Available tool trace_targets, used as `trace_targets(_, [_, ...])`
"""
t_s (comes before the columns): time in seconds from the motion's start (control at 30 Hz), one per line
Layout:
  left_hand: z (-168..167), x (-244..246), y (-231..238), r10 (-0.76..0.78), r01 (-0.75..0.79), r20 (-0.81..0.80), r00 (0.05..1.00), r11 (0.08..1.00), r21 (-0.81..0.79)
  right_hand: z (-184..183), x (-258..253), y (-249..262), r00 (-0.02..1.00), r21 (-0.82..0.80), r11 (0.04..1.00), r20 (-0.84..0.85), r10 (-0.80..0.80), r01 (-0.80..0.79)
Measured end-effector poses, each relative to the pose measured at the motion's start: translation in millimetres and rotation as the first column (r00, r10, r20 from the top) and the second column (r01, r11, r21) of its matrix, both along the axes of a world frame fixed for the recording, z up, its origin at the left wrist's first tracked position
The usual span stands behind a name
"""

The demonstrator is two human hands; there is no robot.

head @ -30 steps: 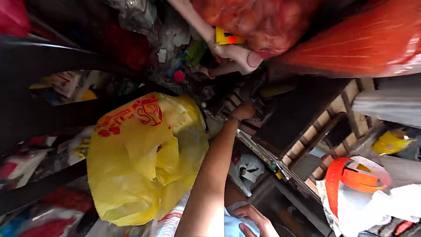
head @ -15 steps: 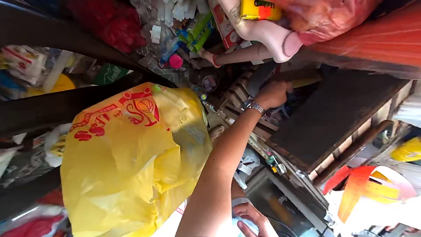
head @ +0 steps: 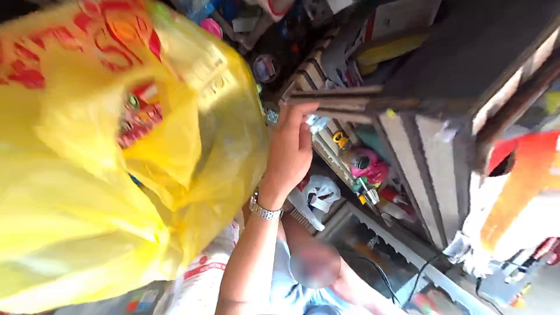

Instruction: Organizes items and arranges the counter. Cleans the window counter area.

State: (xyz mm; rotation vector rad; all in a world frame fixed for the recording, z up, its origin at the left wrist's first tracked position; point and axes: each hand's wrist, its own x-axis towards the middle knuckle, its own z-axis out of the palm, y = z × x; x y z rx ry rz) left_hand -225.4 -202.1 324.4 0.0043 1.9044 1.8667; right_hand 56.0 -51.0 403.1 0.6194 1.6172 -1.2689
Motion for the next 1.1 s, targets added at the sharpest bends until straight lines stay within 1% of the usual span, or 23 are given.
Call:
trace_targets(0.1, [9.1,38.9,-10.2,-0.024,0.03,-0.098,0.995,0.998,0.063,-29.3,40.2,20.0,0.992,0.062,0.992,-0.062,0.111,-0.107])
trace_targets(0.2, [7.2,96.0,-12.7,0.066,-0.045,-0.155,0.986,0.99,0.135,-59.5,77.9,36.4,0.967,0.169,0.965,-0.123,0.222,-0.2])
trace_targets(0.27, [-8.5,144.8,-7.8,0.11,-0.093,-0.094,0.989,0.981,0.171,-81.5,92.2,48.3,0.917,0.289,0.912,-0.187,0.352,-0.291])
trace_targets(0.33, [-28.3,195.5,-4.0,0.08,-0.083,0.027,0.996,0.991,0.107,-102.9,80.4,64.3,0.861,0.416,0.851,-0.246,0.444,-0.32])
trace_targets(0.37, [-41.9,216.8,-1.3,0.061,-0.068,0.076,0.995,0.994,0.085,-113.4,61.9,74.0,0.844,0.468,0.83,-0.272,0.462,-0.304])
trace_targets(0.43, [-65.7,252.2,0.6,0.049,-0.065,0.154,0.987,0.993,0.097,-133.4,7.3,98.0,0.813,0.565,0.786,-0.32,0.488,-0.25])
trace_targets(0.5, [-71.7,281.5,-6.8,0.037,-0.063,0.212,0.977,0.991,0.118,-148.4,-58.9,119.5,0.798,0.664,0.734,-0.361,0.483,-0.143])
trace_targets(0.57, [-71.0,301.4,-18.9,0.028,-0.054,0.236,0.971,0.993,0.105,-161.2,-127.9,135.3,0.809,0.717,0.697,-0.414,0.417,0.008])
trace_targets(0.63, [-74.0,315.2,-30.0,0.029,-0.046,0.236,0.971,0.997,0.065,-168.6,-187.1,141.6,0.837,0.653,0.749,-0.467,0.284,0.111])
trace_targets(0.7, [-72.9,327.5,-39.5,0.007,-0.013,0.271,0.963,1.0,0.023,-170.0,-220.0,145.3,0.874,0.582,0.8,-0.455,0.173,0.145])
trace_targets(0.77, [-67.1,332.6,-45.9,-0.013,0.019,0.312,0.95,1.0,-0.016,-163.2,-229.7,139.5,0.882,0.532,0.803,-0.47,0.016,0.269])
trace_targets(0.83, [-54.1,333.2,-47.8,-0.037,0.051,0.341,0.939,0.998,-0.031,-145.6,-214.9,127.9,0.787,0.407,0.784,-0.595,-0.163,0.47])
trace_targets(0.87, [-43.9,331.0,-46.7,-0.054,0.066,0.335,0.941,0.997,-0.025,-128.8,-196.6,118.9,0.738,0.321,0.791,-0.636,-0.228,0.521])
trace_targets(0.9, [-32.1,326.9,-43.8,-0.067,0.08,0.306,0.95,0.996,-0.03,-108.1,-172.9,109.4,0.704,0.243,0.807,-0.656,-0.273,0.539])
trace_targets(0.93, [-19.1,321.5,-39.6,-0.073,0.085,0.257,0.964,0.996,-0.038,-83.8,-145.0,100.1,0.703,0.185,0.838,-0.652,-0.286,0.513])
trace_targets(1.0, [8.1,305.6,-27.7,-0.033,0.039,0.11,0.993,0.998,-0.058,-36.2,-92.1,84.7,0.689,0.066,0.901,-0.669,-0.279,0.428])
trace_targets(1.07, [37.7,284.5,-13.2,0.014,-0.021,-0.061,0.998,0.994,-0.111,19.1,-45.8,66.5,0.647,-0.095,0.943,-0.706,-0.29,0.319])
trace_targets(1.1, [55.1,274.1,-6.2,0.007,-0.028,-0.143,0.99,0.989,-0.145,51.7,-24.9,57.2,0.631,-0.163,0.957,-0.722,-0.282,0.242])
